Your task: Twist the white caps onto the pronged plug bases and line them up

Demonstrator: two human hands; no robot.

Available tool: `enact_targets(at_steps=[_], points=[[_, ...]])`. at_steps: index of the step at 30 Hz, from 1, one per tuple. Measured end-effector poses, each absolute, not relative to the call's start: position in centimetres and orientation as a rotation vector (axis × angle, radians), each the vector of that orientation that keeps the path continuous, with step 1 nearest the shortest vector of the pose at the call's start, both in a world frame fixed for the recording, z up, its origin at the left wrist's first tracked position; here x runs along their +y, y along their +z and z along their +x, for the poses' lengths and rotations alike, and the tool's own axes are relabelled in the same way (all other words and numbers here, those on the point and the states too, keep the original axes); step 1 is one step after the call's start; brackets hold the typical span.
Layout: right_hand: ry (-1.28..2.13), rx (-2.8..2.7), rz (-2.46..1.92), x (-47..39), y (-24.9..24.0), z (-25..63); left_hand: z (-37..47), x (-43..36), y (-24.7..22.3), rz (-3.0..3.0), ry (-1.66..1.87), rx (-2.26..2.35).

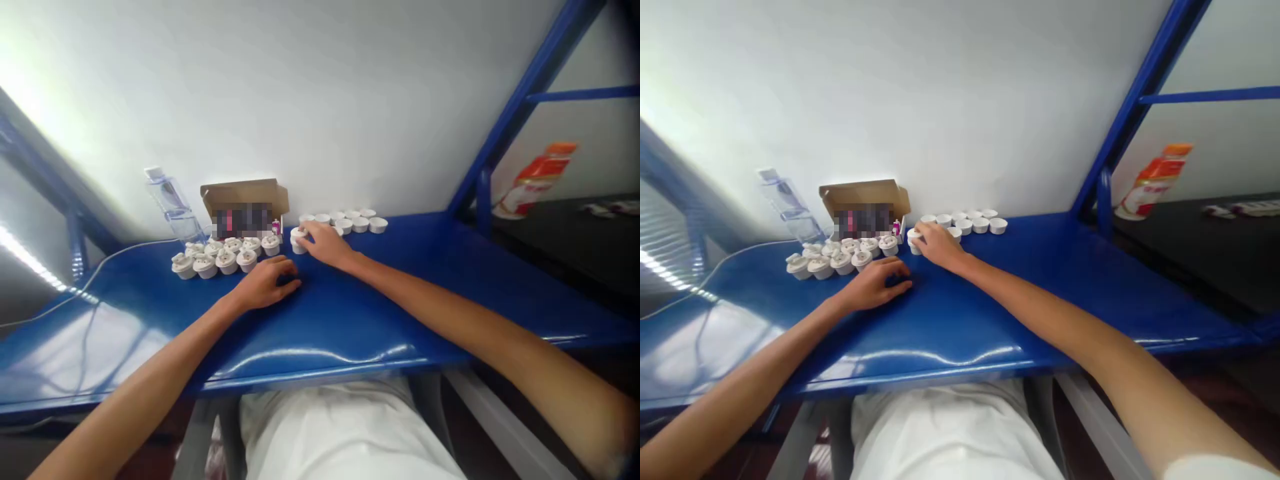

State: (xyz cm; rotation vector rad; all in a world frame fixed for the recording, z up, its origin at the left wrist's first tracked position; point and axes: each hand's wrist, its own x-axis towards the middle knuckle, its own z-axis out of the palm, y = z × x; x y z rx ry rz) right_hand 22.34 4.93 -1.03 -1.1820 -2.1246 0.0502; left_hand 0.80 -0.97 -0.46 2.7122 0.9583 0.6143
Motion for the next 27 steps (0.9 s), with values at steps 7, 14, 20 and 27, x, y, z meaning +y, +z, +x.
enact_targets(at_steps=[7,14,20,27], points=[[-0.158,-2.192,-1.421,11.3,0.3,19.9,0.7,-1.0,-0.3,2.743,0.542,0.924],[-0.202,-2.187,-1.520,13.6,0.8,19.0,0.8,-1.3,0.1,2.778,0.466,0.921],[-0.211,-2.229,-1.449,11.0,0.8,20.9,0.9,-1.5,0.2,2.787,0.453,0.917],[-0.400,-2.417,-1.538,4.9,-1.0,26.6,0.7,-1.1,-0.3,2.818,0.510,1.244]])
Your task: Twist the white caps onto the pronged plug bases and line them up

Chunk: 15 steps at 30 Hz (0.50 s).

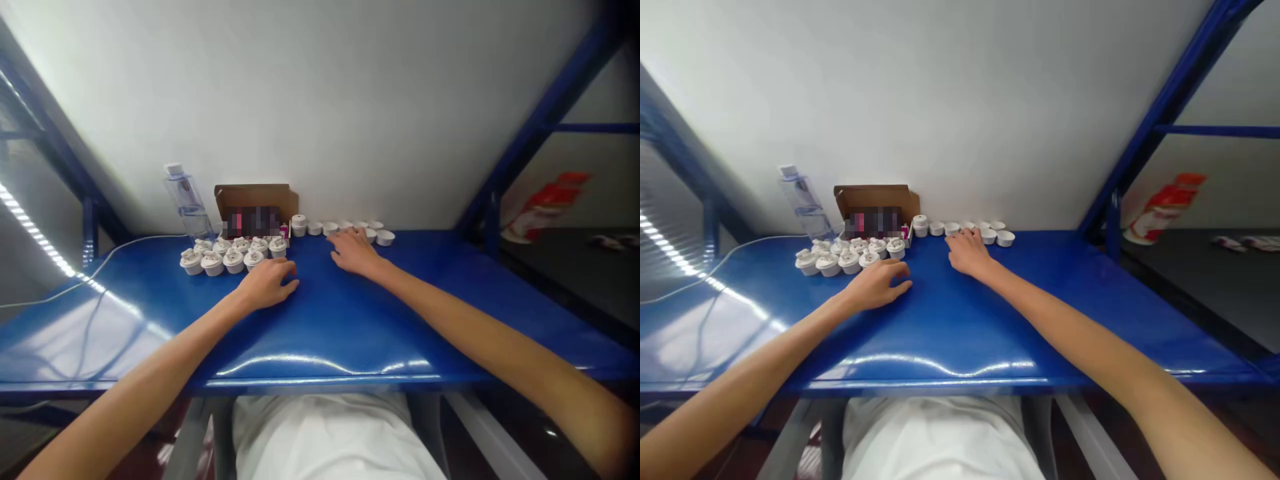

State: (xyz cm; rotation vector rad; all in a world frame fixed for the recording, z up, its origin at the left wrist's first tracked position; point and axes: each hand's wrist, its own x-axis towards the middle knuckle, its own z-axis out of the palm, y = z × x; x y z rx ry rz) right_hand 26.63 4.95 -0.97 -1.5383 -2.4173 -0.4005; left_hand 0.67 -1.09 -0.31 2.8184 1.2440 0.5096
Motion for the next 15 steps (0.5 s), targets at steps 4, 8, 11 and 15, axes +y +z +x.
enact_targets(at_steps=[4,8,11,15], points=[[-0.295,-2.390,-1.471,3.7,-1.5,27.5,0.2,-0.7,-0.3,2.881,0.645,1.564],[-0.278,-2.319,-1.403,3.7,-1.7,27.7,-0.5,-0.4,0.2,2.947,0.831,1.773],[-0.223,-2.328,-1.424,3.8,-1.9,28.2,-1.0,-0.1,0.6,2.898,0.901,1.771],[-0.122,-2.309,-1.260,3.8,-2.0,28.6,-0.9,0.6,0.3,2.878,0.984,1.647]])
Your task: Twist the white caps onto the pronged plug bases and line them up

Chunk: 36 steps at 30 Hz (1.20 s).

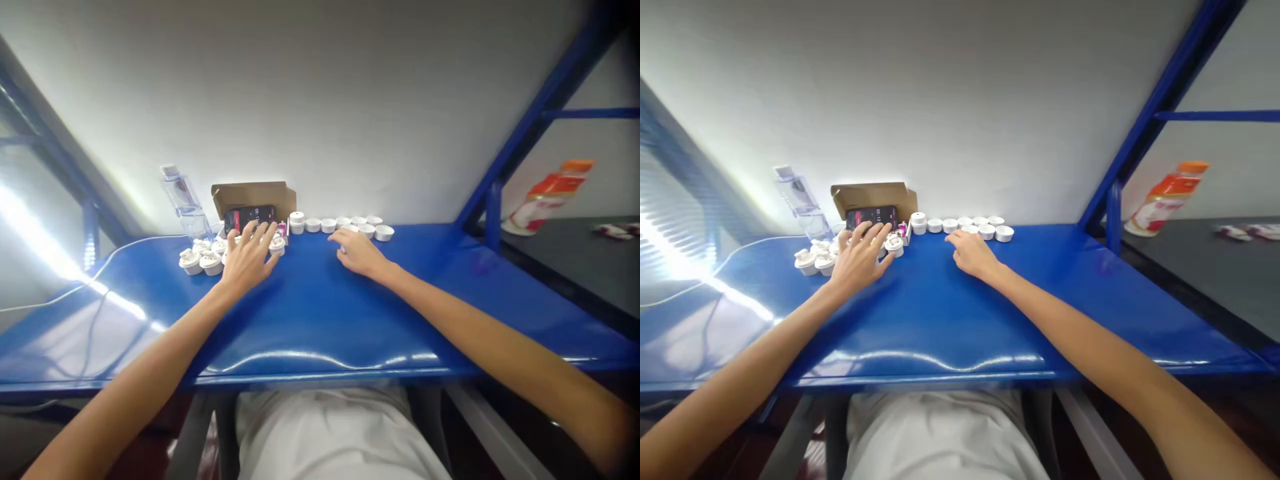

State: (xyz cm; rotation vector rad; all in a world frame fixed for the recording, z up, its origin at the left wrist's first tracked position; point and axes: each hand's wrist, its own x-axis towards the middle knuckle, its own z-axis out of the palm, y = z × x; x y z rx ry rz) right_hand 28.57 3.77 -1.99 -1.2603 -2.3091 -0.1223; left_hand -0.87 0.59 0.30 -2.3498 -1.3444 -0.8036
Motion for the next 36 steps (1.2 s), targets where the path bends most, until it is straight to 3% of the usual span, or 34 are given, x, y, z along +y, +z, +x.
enact_targets(at_steps=[11,20,29,36], points=[[0.374,-2.376,-1.039,3.3,-1.7,28.5,-0.4,1.5,-0.7,-2.558,-0.756,-1.271],[0.844,-2.148,-0.907,2.9,-1.2,28.6,1.7,-0.1,-0.9,-2.949,-1.253,-1.301],[0.772,-2.107,-0.902,1.7,-2.1,26.4,1.5,0.2,-1.7,-3.107,-1.099,-1.389],[1.470,-1.471,-0.602,0.8,-1.2,25.0,1.7,-0.1,-1.9,-3.172,-1.123,-1.339]])
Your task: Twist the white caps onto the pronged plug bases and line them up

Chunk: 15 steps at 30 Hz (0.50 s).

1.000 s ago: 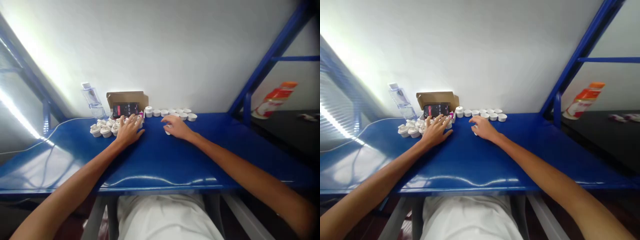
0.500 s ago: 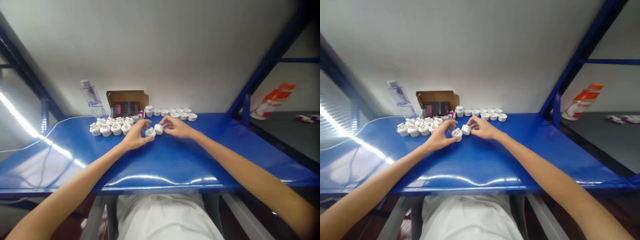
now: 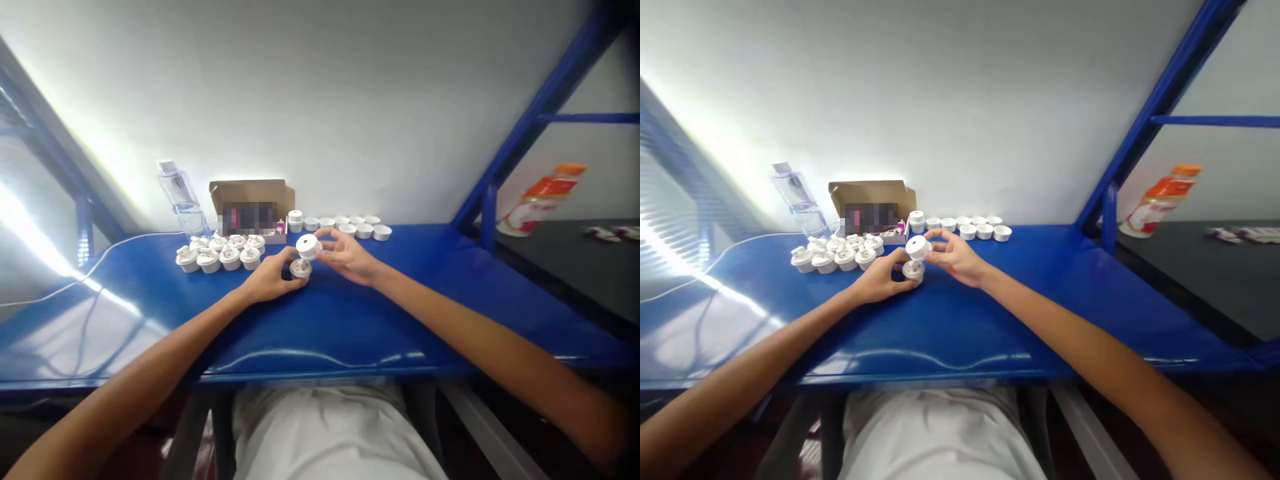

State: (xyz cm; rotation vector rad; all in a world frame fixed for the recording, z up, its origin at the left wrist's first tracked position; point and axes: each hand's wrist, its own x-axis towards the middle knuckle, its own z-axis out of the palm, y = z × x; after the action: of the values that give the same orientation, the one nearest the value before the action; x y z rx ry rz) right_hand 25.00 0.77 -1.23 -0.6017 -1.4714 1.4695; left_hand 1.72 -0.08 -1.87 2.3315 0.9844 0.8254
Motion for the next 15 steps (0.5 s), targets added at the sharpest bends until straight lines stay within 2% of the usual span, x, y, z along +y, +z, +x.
enact_targets(at_steps=[4,10,15], points=[[1.471,-1.486,-0.696,0.2,-1.2,24.3,1.8,-0.3,-1.9,2.332,0.823,1.039],[1.055,-1.778,-0.869,0.8,-2.3,24.5,1.9,-0.5,-1.7,2.312,0.849,1.036],[0.751,-1.996,-0.717,-0.1,-2.3,24.4,1.9,-0.5,-1.9,2.314,0.861,1.005]])
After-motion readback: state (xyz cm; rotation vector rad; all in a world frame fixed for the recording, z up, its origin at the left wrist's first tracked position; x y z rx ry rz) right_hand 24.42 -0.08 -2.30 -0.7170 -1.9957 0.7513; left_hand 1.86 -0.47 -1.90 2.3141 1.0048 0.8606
